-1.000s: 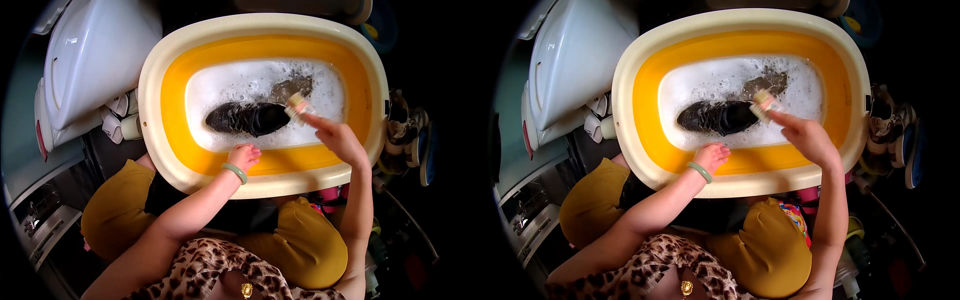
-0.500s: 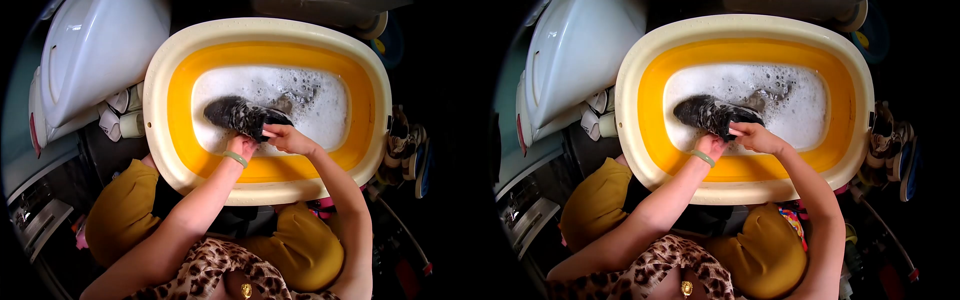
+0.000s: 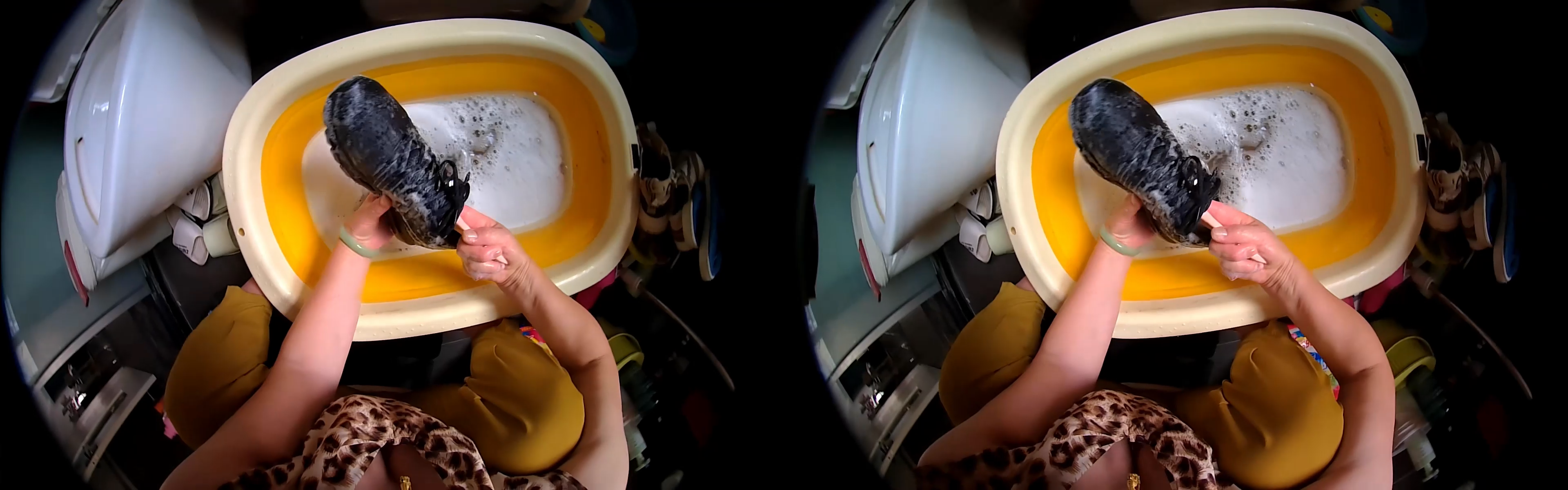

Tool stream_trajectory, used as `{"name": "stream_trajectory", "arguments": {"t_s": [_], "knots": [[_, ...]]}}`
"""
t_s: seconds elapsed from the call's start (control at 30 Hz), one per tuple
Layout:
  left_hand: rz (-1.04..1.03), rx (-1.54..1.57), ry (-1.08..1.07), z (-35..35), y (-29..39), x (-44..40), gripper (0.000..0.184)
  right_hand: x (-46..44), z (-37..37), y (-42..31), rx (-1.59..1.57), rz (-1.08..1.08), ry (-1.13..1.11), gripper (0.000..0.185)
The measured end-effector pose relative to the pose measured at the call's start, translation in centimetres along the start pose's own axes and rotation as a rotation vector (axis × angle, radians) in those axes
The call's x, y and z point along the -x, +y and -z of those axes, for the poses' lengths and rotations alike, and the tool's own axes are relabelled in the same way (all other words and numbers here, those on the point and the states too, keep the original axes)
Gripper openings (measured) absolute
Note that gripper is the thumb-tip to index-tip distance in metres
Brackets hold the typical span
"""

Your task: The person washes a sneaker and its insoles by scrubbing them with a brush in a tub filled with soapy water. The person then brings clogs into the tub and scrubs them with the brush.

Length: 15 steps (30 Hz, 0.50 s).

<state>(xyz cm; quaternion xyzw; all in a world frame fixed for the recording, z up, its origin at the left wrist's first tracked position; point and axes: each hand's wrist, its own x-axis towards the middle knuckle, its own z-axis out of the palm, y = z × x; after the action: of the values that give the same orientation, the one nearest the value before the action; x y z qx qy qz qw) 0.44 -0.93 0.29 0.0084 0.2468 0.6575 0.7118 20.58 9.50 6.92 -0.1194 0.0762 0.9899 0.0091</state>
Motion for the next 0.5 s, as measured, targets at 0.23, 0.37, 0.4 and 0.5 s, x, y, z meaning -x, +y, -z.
{"name": "stream_trajectory", "arguments": {"t_s": [0.23,0.37,0.4,0.5], "knots": [[-0.258,-0.212,0.197,-5.1,1.3,0.0,0.078,-3.2,-4.7,-2.3,1.368,0.377,0.346,0.024],[-0.244,-0.303,0.15,-4.8,4.0,0.1,0.078,-7.3,-7.0,-2.2,2.04,0.601,0.404,0.018],[-0.251,-0.28,0.162,-5.0,4.5,-0.1,0.078,-7.8,-7.9,-2.3,2.126,0.504,0.449,0.016],[-0.308,-0.357,0.117,-5.6,5.9,-0.4,0.081,-6.3,-7.8,-1.5,1.896,0.663,0.344,0.021]]}}
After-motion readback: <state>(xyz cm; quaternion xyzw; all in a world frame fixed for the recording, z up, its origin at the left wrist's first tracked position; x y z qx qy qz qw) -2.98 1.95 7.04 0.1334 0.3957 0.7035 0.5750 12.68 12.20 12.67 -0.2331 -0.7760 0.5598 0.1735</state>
